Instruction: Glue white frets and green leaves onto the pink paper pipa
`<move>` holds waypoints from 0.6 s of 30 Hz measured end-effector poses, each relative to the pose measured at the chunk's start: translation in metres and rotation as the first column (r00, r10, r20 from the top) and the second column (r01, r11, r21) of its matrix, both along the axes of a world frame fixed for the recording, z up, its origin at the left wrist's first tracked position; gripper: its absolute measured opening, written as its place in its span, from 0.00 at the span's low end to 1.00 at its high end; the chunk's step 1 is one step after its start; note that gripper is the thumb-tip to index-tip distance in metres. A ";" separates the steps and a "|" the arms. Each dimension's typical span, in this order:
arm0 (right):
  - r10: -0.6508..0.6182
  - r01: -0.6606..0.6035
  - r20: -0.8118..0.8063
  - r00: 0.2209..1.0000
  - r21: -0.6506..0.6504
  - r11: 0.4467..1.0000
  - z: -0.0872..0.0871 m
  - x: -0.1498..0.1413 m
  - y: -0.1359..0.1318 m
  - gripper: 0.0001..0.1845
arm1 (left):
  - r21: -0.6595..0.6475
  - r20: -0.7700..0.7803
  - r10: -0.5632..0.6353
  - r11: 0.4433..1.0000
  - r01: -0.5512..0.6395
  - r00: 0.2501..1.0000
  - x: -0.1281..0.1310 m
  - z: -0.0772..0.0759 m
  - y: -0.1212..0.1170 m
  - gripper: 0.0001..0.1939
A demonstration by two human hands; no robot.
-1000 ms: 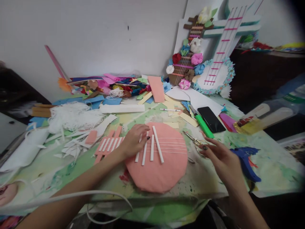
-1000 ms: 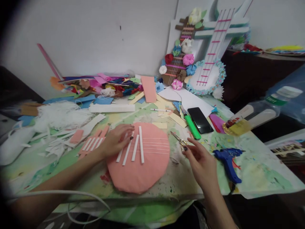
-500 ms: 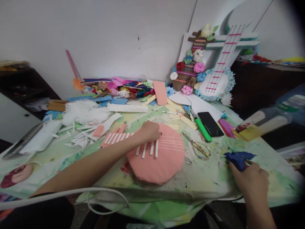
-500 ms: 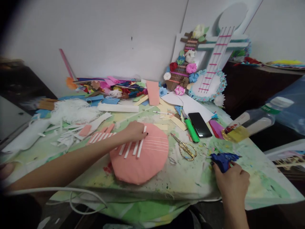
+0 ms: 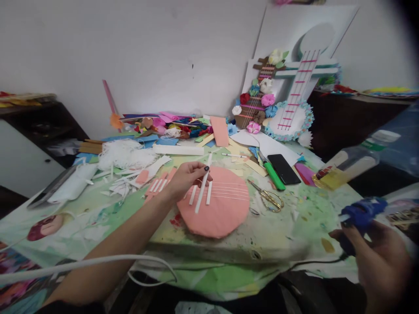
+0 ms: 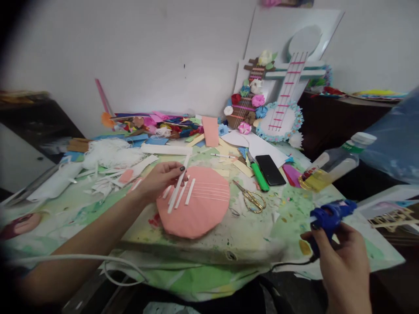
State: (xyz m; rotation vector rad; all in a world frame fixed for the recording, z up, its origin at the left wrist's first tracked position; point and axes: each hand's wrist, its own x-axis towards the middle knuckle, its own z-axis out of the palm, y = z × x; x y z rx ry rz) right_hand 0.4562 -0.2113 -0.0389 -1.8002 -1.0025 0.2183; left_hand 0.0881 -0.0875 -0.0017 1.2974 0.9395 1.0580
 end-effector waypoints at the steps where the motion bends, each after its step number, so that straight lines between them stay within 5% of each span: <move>1: 0.029 -0.003 -0.167 0.986 0.155 0.988 0.009 -0.016 -0.001 0.19 | 0.005 0.023 0.006 1.000 -0.006 1.000 0.002 -0.001 -0.009 0.13; 4: 0.272 -0.148 -0.395 0.877 0.317 0.937 0.032 -0.065 0.005 0.19 | 0.072 0.044 0.000 0.997 -0.003 0.999 0.015 -0.006 -0.027 0.14; 9: 0.623 -0.487 -0.445 0.644 0.390 0.782 0.052 -0.137 0.058 0.12 | 0.221 0.013 -0.070 0.973 0.065 0.997 0.032 -0.006 -0.024 0.13; 11: 0.696 -0.533 -0.460 0.552 0.447 0.718 0.056 -0.159 0.085 0.13 | 0.246 0.001 -0.083 0.966 0.080 0.997 0.034 -0.004 -0.016 0.13; 18: 0.769 -0.547 -0.538 0.345 0.551 0.631 0.055 -0.200 0.146 0.14 | 0.237 -0.013 -0.110 0.965 0.110 0.994 0.038 0.000 0.011 0.13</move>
